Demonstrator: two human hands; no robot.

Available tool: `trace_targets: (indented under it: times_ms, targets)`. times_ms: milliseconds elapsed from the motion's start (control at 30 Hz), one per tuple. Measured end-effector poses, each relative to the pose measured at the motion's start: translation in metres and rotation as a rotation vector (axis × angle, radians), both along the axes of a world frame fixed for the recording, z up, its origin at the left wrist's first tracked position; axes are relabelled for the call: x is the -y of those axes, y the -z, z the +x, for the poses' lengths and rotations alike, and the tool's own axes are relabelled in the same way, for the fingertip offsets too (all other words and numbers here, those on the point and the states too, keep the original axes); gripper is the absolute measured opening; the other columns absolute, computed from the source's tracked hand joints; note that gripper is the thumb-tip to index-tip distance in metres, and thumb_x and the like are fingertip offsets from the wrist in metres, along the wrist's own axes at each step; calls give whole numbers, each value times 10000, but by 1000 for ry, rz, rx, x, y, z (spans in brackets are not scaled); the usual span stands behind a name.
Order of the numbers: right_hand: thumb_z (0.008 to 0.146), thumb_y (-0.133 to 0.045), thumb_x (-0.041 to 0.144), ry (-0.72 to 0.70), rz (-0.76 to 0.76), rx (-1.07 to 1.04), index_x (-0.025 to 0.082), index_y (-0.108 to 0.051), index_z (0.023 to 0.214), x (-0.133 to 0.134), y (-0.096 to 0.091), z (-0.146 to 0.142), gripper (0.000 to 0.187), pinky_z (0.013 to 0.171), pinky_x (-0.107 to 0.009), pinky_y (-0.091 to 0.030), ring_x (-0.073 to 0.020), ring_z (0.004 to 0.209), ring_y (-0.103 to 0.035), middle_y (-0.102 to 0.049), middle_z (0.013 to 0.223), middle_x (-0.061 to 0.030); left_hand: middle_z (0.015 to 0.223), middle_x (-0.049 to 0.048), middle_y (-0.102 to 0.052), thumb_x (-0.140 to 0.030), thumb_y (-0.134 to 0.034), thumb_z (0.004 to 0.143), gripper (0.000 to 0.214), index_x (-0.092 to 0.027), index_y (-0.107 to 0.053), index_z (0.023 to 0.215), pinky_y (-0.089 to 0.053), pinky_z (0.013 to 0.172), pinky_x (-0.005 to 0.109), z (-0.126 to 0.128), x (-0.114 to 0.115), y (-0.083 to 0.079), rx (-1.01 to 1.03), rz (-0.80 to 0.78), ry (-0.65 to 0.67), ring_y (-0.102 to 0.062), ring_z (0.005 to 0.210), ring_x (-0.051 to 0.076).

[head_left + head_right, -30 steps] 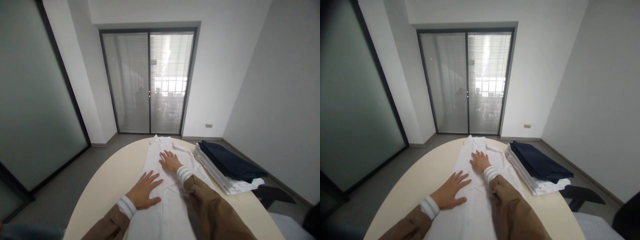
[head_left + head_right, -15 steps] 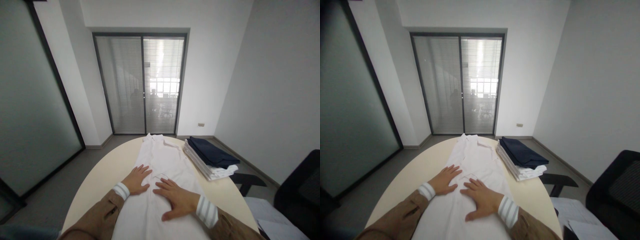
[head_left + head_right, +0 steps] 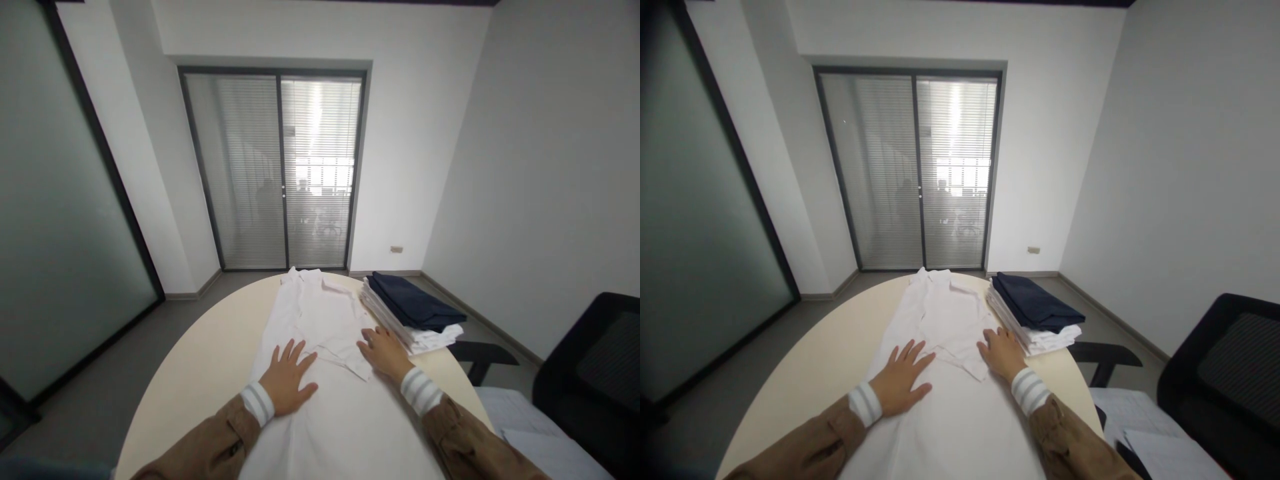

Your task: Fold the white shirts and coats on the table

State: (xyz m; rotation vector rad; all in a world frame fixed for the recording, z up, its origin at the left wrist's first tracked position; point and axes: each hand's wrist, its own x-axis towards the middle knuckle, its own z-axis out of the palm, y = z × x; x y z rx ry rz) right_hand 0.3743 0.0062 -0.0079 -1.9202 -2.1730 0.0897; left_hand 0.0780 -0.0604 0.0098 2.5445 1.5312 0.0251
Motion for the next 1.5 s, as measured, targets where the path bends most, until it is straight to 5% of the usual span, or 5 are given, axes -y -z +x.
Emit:
trace_targets:
  times_ms: [300,500,800,1233,1500]
  targets:
    - [762,-608,266,-59,9,-599,176,-521,1336,-33,26,15,587,1023,-459,-432,-283,1212,-570,-610,1293,-133,1608,70,-245,-411,-416,952,556,-287,-357,1491,-133,1176,583,22,-22,15,154,104,71,-133,1485,334]
    - [752,-563,187,-79,-234,-809,143,-471,1404,-37,0,15,660,893,-447,-530,-291,1050,-672,-655,1239,-156,1608,9,-254,-419,-445,938,553,-340,-373,1481,-98,1175,610,20,-21,20,170,98,107,-115,1486,344]
    - [622,-561,63,-274,-126,-571,125,-465,1419,-37,-45,-40,806,1143,-442,-326,-288,1332,-468,-492,1454,-146,1586,35,-310,-478,-337,981,591,-237,-307,1520,-113,1204,540,18,-25,18,259,70,69,-144,1487,304]
    - [659,-742,203,-335,-292,-639,185,-406,1460,-29,-19,-96,868,953,-395,-498,-257,1089,-608,-504,1417,-141,1432,97,-501,-427,-444,940,461,-205,-447,1343,-166,1198,508,16,-25,20,470,47,23,-287,1441,283]
    - [802,-506,154,-372,-355,-776,123,-368,1471,-33,7,-98,684,690,-270,-517,-126,686,-622,-668,846,-12,1130,85,-577,-255,-638,784,368,-201,-493,1118,-427,1010,378,16,-27,22,637,93,-42,-536,1098,232]
